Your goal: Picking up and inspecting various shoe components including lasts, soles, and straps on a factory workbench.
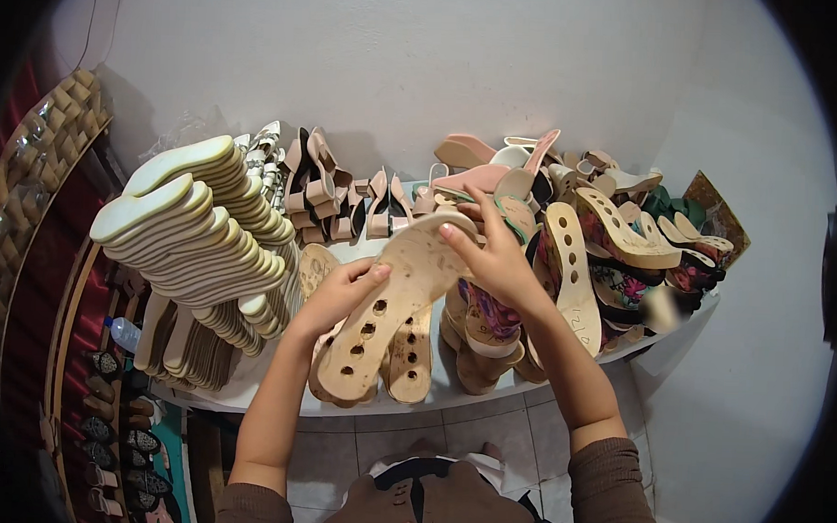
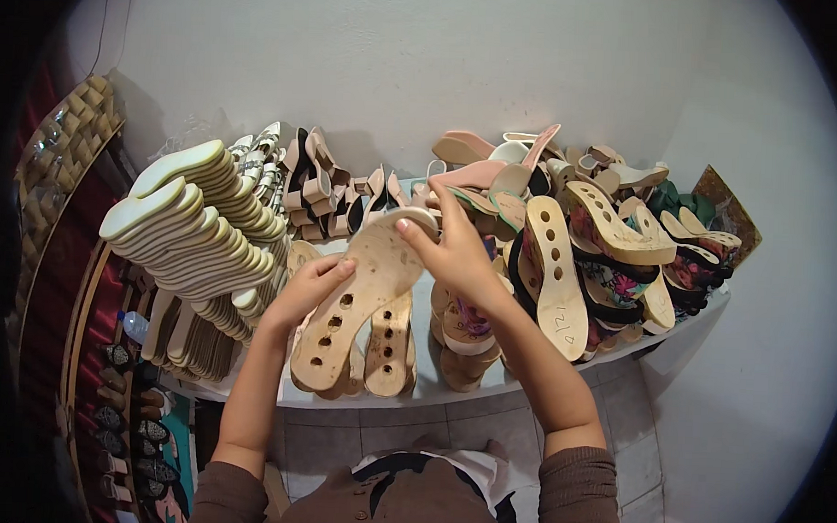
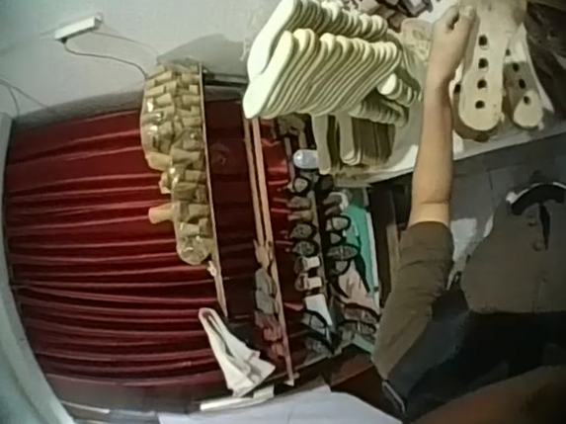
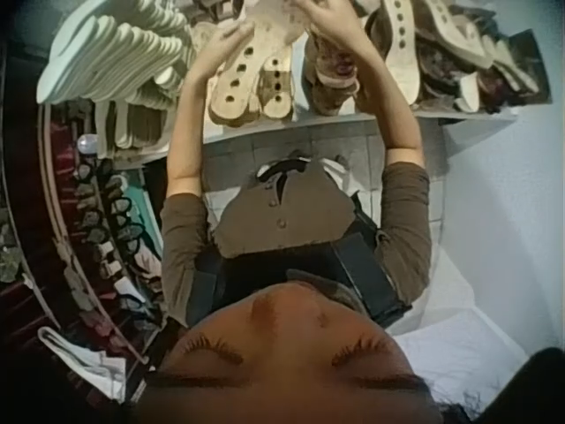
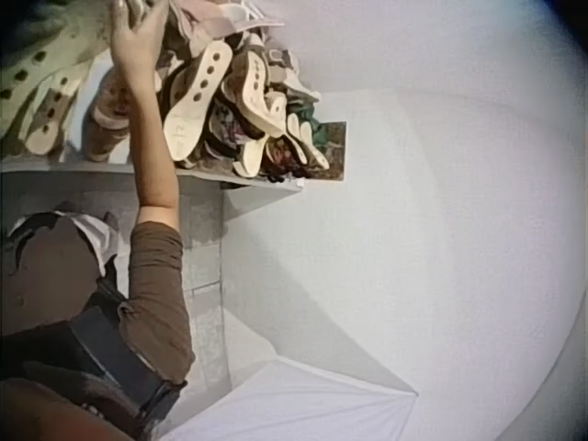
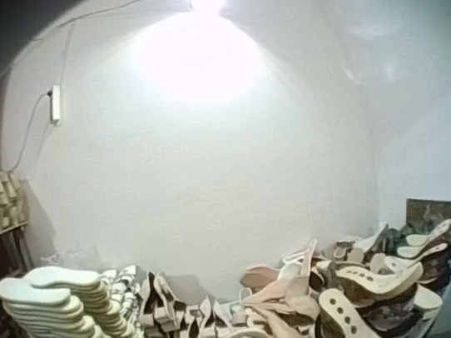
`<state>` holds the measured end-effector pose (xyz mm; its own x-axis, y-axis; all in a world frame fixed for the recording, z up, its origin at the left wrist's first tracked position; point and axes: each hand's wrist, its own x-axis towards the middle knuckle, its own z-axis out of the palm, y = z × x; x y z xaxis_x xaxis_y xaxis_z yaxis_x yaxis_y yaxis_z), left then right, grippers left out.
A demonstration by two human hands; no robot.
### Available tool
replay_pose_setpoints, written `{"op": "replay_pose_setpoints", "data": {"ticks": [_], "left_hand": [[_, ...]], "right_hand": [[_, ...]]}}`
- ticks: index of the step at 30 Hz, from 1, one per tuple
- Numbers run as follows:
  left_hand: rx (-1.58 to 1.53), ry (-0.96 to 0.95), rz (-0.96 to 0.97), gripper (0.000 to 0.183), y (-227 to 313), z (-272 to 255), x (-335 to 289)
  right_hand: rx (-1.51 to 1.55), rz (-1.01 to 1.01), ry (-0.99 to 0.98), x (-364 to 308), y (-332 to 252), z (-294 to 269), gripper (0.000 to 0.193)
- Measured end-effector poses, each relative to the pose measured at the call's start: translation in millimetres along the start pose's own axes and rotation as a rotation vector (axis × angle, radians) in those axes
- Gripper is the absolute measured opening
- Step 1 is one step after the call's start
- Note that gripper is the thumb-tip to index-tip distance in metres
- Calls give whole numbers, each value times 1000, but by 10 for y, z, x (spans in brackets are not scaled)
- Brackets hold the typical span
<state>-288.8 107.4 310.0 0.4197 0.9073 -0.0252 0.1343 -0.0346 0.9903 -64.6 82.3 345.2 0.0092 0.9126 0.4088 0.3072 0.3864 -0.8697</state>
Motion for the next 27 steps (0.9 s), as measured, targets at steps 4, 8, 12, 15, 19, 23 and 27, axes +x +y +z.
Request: {"op": "replay_pose_setpoints", "data": {"ticks": [4, 8, 12, 15, 19, 23, 27], "left_hand": [[377, -87, 82, 46, 303, -81, -34], [586, 77, 371, 50, 472, -54, -169], [954, 816, 606, 57, 281, -64, -372], [494, 866, 583, 63, -177, 94, -421], [-15, 458, 419, 67, -271, 555, -404], [-197, 315, 284, 66, -420, 646, -447], [-198, 376, 250, 59, -641, 606, -526]], "right_hand": [[-91, -134, -140, 14, -232, -95, 31], [-212, -215, 92, -70, -242, -147, 28], [-202, -159, 295, -325, -199, -149, 39], [38, 6, 163, -586, 32, 95, 44], [489, 241, -65, -950, 295, 551, 49], [188, 141, -160, -1085, 327, 616, 57], [-111, 82, -301, -1181, 224, 534, 67]]}}
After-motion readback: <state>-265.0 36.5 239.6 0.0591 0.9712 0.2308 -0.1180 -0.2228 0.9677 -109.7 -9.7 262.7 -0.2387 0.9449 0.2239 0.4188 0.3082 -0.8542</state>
